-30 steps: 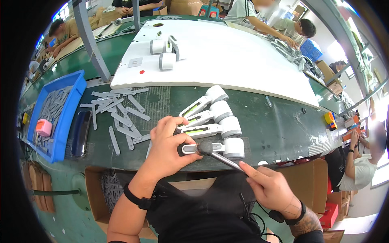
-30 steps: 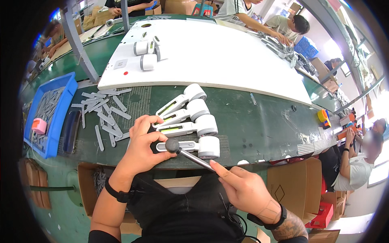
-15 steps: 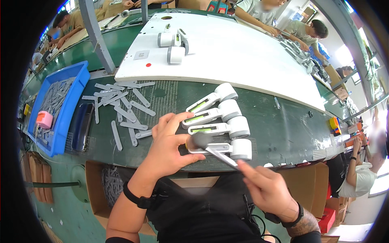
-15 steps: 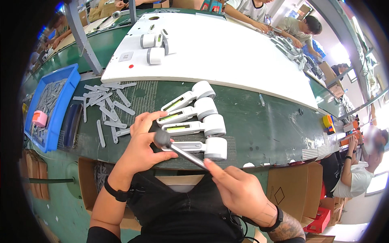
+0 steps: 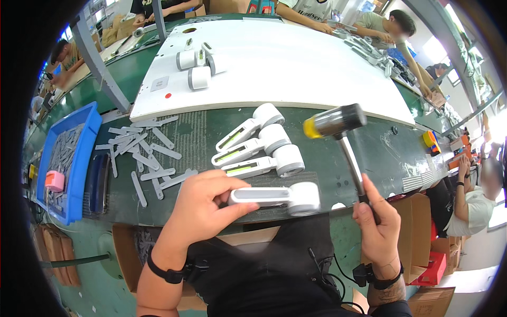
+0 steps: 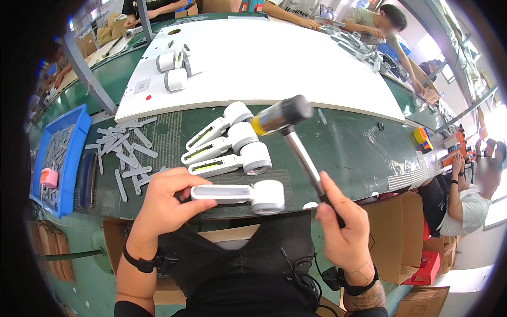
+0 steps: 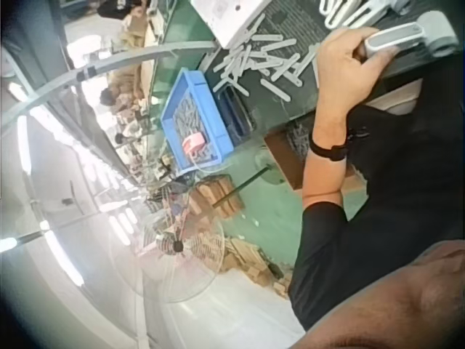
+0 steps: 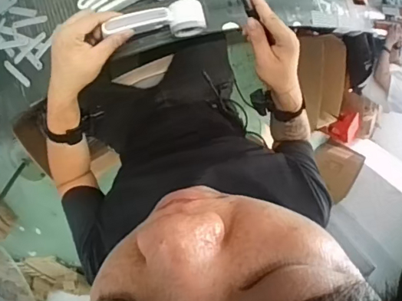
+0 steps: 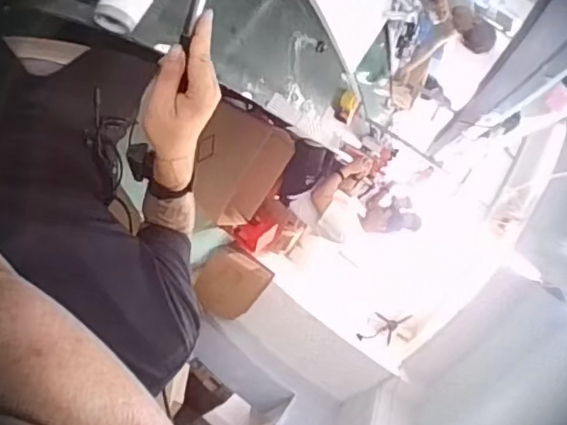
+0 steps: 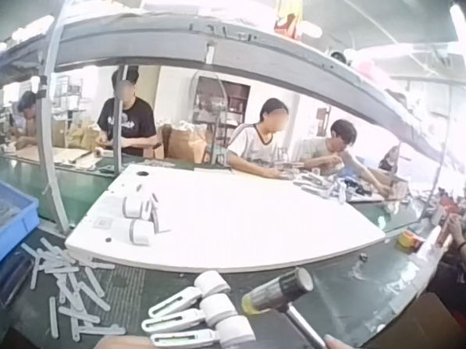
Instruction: The person is assembling white plastic components, possibly medical or laboratory equipment, using a small rubber mallet to secure parts.
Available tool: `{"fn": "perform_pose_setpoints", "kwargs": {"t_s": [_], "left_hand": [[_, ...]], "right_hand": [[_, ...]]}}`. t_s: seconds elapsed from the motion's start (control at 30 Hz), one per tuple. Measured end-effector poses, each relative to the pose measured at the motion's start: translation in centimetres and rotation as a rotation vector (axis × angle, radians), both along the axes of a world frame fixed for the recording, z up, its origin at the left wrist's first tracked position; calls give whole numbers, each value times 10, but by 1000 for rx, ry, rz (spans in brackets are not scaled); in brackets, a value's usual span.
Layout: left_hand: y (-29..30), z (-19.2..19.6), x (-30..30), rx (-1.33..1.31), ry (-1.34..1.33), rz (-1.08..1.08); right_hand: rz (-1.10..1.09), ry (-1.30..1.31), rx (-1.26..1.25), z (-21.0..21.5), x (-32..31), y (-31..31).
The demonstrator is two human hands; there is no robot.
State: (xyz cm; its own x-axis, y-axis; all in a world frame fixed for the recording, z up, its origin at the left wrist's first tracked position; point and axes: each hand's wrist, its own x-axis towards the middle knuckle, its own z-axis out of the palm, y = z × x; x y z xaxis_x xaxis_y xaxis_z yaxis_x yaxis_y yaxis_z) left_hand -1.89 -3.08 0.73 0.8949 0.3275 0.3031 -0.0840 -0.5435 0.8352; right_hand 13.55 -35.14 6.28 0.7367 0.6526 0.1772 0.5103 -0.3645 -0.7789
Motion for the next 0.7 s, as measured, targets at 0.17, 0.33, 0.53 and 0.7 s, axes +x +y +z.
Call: {"fn": "perform_pose_setpoints", "kwargs": {"t_s": [0.17, 0.33, 0.53, 0.7], "left_hand": [[-8, 11, 73, -360, 37, 149], [1, 15, 62, -571, -222, 164], [63, -12, -46, 298, 321, 488], [65, -12, -57, 568, 331, 363]], "right_hand": [[-216, 90, 254, -9, 4, -14], [-216, 113, 320, -25, 9, -30], [-230, 196, 196, -38, 12, -37], [-202, 257, 197, -49, 14, -29]]}}
